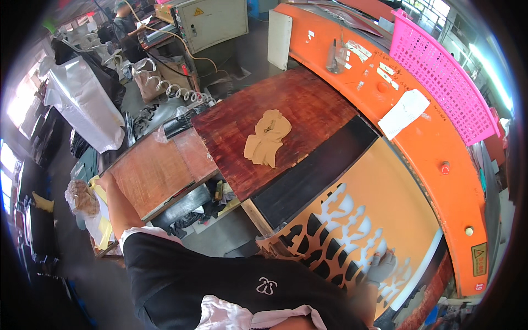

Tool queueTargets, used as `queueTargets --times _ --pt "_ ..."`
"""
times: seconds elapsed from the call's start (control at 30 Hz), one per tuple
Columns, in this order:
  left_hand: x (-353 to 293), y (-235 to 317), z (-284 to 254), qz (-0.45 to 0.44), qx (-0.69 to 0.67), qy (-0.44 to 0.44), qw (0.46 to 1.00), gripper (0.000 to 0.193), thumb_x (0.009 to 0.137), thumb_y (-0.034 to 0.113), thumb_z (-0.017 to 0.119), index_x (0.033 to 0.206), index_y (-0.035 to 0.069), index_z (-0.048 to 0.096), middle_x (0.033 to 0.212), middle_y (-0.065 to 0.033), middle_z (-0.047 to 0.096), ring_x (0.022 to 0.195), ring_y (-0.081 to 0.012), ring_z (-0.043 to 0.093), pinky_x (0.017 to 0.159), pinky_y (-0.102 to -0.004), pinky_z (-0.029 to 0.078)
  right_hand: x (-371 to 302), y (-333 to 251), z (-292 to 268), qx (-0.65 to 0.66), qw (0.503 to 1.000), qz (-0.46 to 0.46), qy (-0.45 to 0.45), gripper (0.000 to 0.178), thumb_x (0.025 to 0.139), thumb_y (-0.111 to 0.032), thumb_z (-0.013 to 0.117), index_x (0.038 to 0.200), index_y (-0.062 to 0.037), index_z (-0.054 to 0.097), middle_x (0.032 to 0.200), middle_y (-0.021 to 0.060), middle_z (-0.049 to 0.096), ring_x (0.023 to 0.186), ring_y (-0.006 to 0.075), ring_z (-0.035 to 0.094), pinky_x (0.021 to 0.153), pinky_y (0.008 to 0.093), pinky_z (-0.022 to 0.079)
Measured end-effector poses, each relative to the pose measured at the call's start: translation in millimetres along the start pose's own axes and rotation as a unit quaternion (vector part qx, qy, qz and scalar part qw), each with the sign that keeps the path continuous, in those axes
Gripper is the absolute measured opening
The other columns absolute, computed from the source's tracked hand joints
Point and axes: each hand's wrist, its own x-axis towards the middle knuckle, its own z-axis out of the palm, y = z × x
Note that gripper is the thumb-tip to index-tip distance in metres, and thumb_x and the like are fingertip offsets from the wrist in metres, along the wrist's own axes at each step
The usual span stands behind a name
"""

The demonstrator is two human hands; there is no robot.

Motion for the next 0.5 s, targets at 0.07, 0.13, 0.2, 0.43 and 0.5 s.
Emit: queueTargets --times 0.07,0.13,0.2,0.43,0.5 --pt "-7.9 10.7 -10.9 0.018 -0.001 0.001 1.0 0.075 0.074 0.024 0.057 0.136 -0.006 0.027 0.118 -0.0287 0.054 0.103 -0.0372 0.059 0.086 -0.042 0.047 1.3 -3.5 -3.5 -0.045 0.998 -0.05 0.011 0.031 0.083 -0.014 0.058 0.105 0.0078 0.053 0.108 0.0219 0.05 0.096 0.0338 0.051 0.08 0.0431 0.045" --pt "-23.9 21.0 -19.8 0.017 0.005 -0.028 0.999 0.073 0.073 0.022 0.057 0.135 -0.006 0.029 0.113 -0.0257 0.056 0.085 -0.0338 0.062 0.072 -0.0399 0.05 2.3 -7.7 -7.0 -0.071 0.995 -0.072 0.016 0.033 0.083 -0.017 0.058 0.105 0.0073 0.053 0.108 0.0223 0.051 0.097 0.0359 0.051 0.082 0.0448 0.044" --pt "-40.4 32.9 -25.7 0.023 0.018 -0.073 0.997 0.071 0.073 0.023 0.059 0.132 -0.006 0.032 0.109 -0.0227 0.058 0.069 -0.0301 0.062 0.059 -0.0382 0.049 2.8 -11.6 -9.9 -0.103 0.99 -0.09 0.023 0.036 0.083 -0.021 0.058 0.105 0.0068 0.054 0.108 0.0227 0.052 0.099 0.0379 0.05 0.086 0.0461 0.042" --pt "-115.5 61.6 -2.5 -0.038 0.013 -0.399 0.916 0.039 0.086 0.032 0.055 0.119 0.012 0.049 0.09 -0.0075 0.058 0.059 -0.0192 0.055 0.049 -0.0333 0.038 2.3 -19.5 -11.9 -0.078 0.996 -0.041 0.012 0.036 0.081 -0.019 0.059 0.105 0.007 0.054 0.11 0.0254 0.052 0.104 0.0404 0.049 0.09 0.0462 0.039" --pt "-151.2 76.5 17.0 -0.005 0.018 -0.431 0.902 0.037 0.087 0.032 0.055 0.119 0.014 0.05 0.089 -0.0056 0.059 0.06 -0.0174 0.055 0.051 -0.0322 0.039 2.6 -21.0 -11.7 -0.069 0.997 -0.038 0.016 0.035 0.081 -0.019 0.059 0.105 0.0071 0.054 0.11 0.0255 0.052 0.104 0.0403 0.049 0.09 0.0461 0.039"
